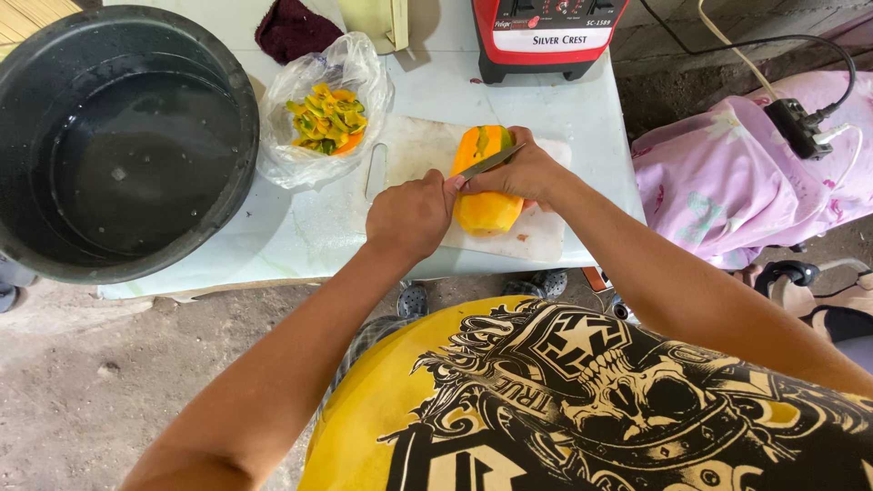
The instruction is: The person washes a papaya in a black basin, then uses a knife to peel the skin off on a cutting board. The person collects the peels in a plastic bag and rinses the papaya again before placing it on the cutting board.
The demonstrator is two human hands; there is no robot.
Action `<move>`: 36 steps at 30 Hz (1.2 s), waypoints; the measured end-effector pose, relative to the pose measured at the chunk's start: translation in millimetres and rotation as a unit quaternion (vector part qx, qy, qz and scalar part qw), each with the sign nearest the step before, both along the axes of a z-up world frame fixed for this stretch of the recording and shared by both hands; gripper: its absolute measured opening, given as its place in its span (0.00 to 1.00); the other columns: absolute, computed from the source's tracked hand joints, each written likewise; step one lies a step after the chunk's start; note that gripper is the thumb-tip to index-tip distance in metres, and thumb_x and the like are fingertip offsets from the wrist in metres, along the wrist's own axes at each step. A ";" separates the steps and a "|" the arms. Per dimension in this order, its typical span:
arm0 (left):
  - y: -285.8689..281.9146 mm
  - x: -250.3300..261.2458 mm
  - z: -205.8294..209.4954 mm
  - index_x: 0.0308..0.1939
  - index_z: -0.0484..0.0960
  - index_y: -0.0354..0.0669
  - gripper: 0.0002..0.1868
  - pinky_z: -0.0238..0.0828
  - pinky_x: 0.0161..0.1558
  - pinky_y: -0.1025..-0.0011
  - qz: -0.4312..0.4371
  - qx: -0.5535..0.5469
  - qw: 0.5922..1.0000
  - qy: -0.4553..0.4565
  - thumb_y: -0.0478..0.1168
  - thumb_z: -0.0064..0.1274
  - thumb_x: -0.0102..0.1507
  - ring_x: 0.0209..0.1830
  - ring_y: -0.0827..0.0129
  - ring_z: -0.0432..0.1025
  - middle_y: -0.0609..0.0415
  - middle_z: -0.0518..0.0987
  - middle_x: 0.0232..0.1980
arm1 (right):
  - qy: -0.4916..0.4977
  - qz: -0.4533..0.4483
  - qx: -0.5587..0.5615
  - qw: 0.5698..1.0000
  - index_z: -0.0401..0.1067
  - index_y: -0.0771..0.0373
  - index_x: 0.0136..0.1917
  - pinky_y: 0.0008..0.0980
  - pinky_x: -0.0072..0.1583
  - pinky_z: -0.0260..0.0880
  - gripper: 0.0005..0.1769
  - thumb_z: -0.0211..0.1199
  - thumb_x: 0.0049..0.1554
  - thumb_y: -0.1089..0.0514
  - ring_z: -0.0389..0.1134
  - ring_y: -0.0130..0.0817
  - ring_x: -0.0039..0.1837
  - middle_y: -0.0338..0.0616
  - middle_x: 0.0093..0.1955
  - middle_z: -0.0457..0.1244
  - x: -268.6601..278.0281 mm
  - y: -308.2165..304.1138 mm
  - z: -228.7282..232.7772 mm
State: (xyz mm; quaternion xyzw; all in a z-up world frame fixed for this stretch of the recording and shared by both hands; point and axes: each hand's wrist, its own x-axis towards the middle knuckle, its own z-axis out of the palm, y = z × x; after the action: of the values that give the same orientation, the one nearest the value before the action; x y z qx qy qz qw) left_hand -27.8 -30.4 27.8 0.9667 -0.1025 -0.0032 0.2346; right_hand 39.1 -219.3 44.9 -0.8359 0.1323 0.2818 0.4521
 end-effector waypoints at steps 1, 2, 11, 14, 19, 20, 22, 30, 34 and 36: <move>-0.4 0.8 -1.9 0.35 0.76 0.40 0.27 0.73 0.31 0.49 -0.003 0.000 1.000 -0.003 0.58 0.34 0.73 0.28 0.46 0.77 0.43 0.81 0.27 | 0.000 -0.002 0.005 1.000 0.40 0.61 0.78 0.42 0.42 0.79 0.74 0.82 0.29 0.47 0.74 0.38 0.56 0.47 0.62 0.66 -0.5 0.2 -0.1; -0.5 1.6 -3.7 0.35 0.76 0.41 0.27 0.73 0.31 0.49 -0.005 -0.001 1.000 -0.007 0.58 0.34 0.73 0.28 0.46 0.77 0.43 0.81 0.27 | 0.002 -0.002 0.000 1.000 0.40 0.62 0.78 0.42 0.42 0.79 0.74 0.82 0.29 0.46 0.74 0.38 0.55 0.48 0.61 0.66 -0.9 -0.1 0.0; -5.2 26.8 -15.2 0.37 0.77 0.41 0.29 0.74 0.34 0.50 -0.024 0.004 1.000 -0.001 0.59 0.31 0.73 0.30 0.47 0.78 0.43 0.82 0.29 | -0.012 0.021 -0.041 0.999 0.42 0.69 0.75 0.40 0.40 0.78 0.73 0.82 0.30 0.41 0.75 0.38 0.50 0.50 0.57 0.68 5.2 2.5 -0.5; -1.8 32.7 -20.2 0.38 0.77 0.41 0.30 0.74 0.35 0.50 -0.030 0.015 0.999 0.016 0.60 0.29 0.73 0.32 0.46 0.78 0.42 0.82 0.31 | -0.011 0.037 -0.066 0.997 0.45 0.68 0.74 0.41 0.40 0.79 0.70 0.82 0.31 0.40 0.75 0.39 0.51 0.51 0.58 0.68 6.0 3.6 -0.2; 4.5 42.2 -25.0 0.37 0.79 0.42 0.32 0.73 0.39 0.48 -0.037 -0.034 0.998 0.049 0.62 0.27 0.72 0.36 0.44 0.77 0.42 0.83 0.33 | -0.009 0.057 -0.090 0.994 0.49 0.70 0.70 0.39 0.41 0.80 0.65 0.82 0.33 0.39 0.75 0.39 0.51 0.53 0.58 0.67 7.5 5.9 5.6; 4.1 42.6 -25.3 0.37 0.80 0.43 0.33 0.72 0.40 0.48 -0.030 -0.054 0.996 0.061 0.62 0.27 0.72 0.37 0.43 0.77 0.42 0.83 0.34 | -0.004 0.049 -0.089 0.995 0.49 0.71 0.70 0.39 0.41 0.79 0.65 0.82 0.33 0.39 0.75 0.40 0.51 0.54 0.58 0.67 6.2 6.6 6.5; 2.1 41.3 -24.9 0.36 0.80 0.43 0.33 0.72 0.41 0.47 -0.017 -0.070 0.996 0.060 0.63 0.27 0.72 0.38 0.43 0.77 0.41 0.82 0.34 | 0.004 0.034 -0.089 0.995 0.48 0.71 0.69 0.40 0.41 0.79 0.65 0.82 0.33 0.40 0.76 0.41 0.51 0.55 0.57 0.67 5.5 7.8 8.4; 12.3 -1.5 -29.5 0.36 0.77 0.40 0.30 0.73 0.36 0.46 0.001 -0.034 0.999 0.005 0.61 0.31 0.73 0.31 0.41 0.77 0.39 0.81 0.30 | 0.031 0.016 0.002 0.999 0.44 0.59 0.78 0.43 0.43 0.81 0.68 0.81 0.34 0.50 0.74 0.40 0.54 0.49 0.64 0.64 4.0 -2.6 4.2; 11.2 6.3 -25.0 0.36 0.77 0.41 0.30 0.74 0.35 0.47 -0.002 -0.007 1.000 -0.002 0.61 0.31 0.73 0.31 0.42 0.78 0.40 0.82 0.29 | 0.028 0.033 -0.009 0.999 0.42 0.58 0.80 0.44 0.45 0.80 0.69 0.81 0.35 0.51 0.75 0.43 0.56 0.51 0.65 0.64 6.8 -5.4 4.2; 9.5 11.4 -22.1 0.36 0.77 0.41 0.30 0.74 0.35 0.47 -0.002 -0.005 1.000 0.013 0.61 0.31 0.72 0.32 0.43 0.78 0.40 0.82 0.30 | 0.039 0.023 0.001 0.999 0.41 0.59 0.79 0.45 0.45 0.81 0.69 0.81 0.35 0.51 0.75 0.43 0.56 0.51 0.65 0.64 8.7 -3.1 6.6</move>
State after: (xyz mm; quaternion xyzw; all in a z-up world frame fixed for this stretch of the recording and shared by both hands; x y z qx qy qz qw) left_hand -16.4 -21.0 5.7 0.9651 -0.1017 -0.0161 0.2406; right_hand 47.8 -222.4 51.5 -0.8266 0.1303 0.3249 0.4407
